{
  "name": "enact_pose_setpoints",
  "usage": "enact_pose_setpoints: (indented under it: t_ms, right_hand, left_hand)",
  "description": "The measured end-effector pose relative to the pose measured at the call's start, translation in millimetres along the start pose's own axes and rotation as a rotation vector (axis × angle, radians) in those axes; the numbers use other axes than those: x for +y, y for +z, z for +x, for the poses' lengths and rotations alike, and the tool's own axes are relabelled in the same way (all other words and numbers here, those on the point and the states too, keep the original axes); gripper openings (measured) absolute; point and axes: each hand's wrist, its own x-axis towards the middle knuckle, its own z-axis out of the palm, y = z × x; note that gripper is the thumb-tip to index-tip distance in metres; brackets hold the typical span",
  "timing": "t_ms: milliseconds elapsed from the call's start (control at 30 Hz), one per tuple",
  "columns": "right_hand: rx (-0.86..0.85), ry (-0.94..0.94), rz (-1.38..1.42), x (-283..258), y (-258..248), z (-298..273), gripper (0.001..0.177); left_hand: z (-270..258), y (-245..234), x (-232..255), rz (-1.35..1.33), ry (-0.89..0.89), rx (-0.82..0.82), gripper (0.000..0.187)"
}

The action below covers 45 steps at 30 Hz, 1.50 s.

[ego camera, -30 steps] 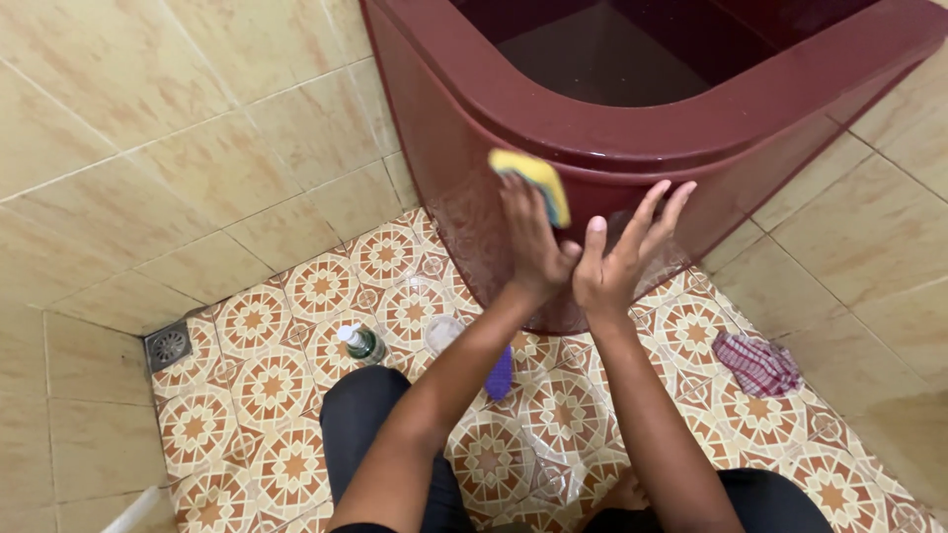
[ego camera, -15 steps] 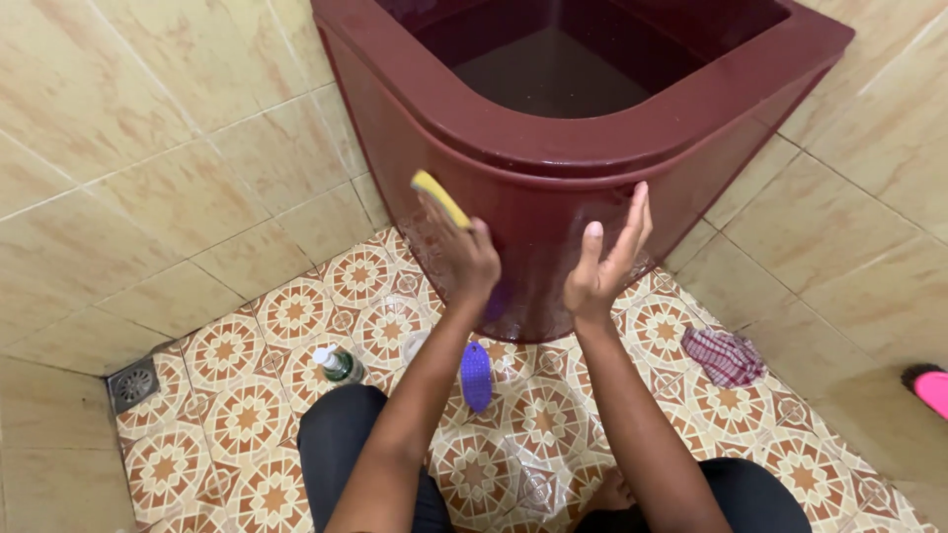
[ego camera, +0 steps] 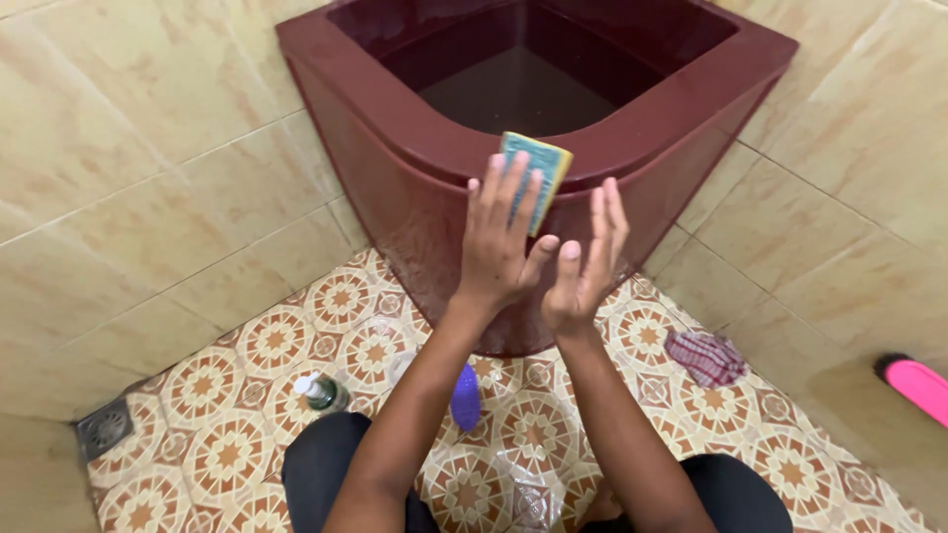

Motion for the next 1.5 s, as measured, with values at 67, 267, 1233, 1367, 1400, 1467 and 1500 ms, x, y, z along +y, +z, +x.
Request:
enact_pose_setpoints:
  t_ms: [67,267,1233,1367,1400,1467,1500]
  right_hand:
    - [-0.030,0.009,-0.003,0.6,-1.5,-2.4,0.060]
    - [-0.107,-0.071,-0.191,8.6,13.2,1.1,0.064]
    - [0.229,0.242,0.118,257.0,-20.3,110.6,0.062]
    - [0.306,0.540,0.114,323.5,6.3,15.8,0.072]
    - [0.294,0.680,0.124,334.2,12.6,-17.2,0.073]
    - [0.260,0.852,0.140,334.7,23.4,-81.0,0.078]
    - [0.284,0.914,-0.022,324.9,31.0,-107.3,0.080]
  left_hand:
    - [6.8,-7.0,9.6,-0.106,0.018,-0.068,0.059]
    - [38.0,-30.1,-20.6,-0.385,-0.007,0.109,0.042]
    - [27.6,3.7,-44.8,0.079,0.027,0.283,0.027]
    - [25.9,3.6,-39.6,0.080,0.006,0.277,0.025]
    - [24.9,2.7,-39.5,0.079,0.011,0.271,0.024]
    - [26.9,3.3,-41.9,0.078,0.024,0.266,0.024]
    - [25.8,3.3,-43.4,0.077,0.027,0.255,0.024]
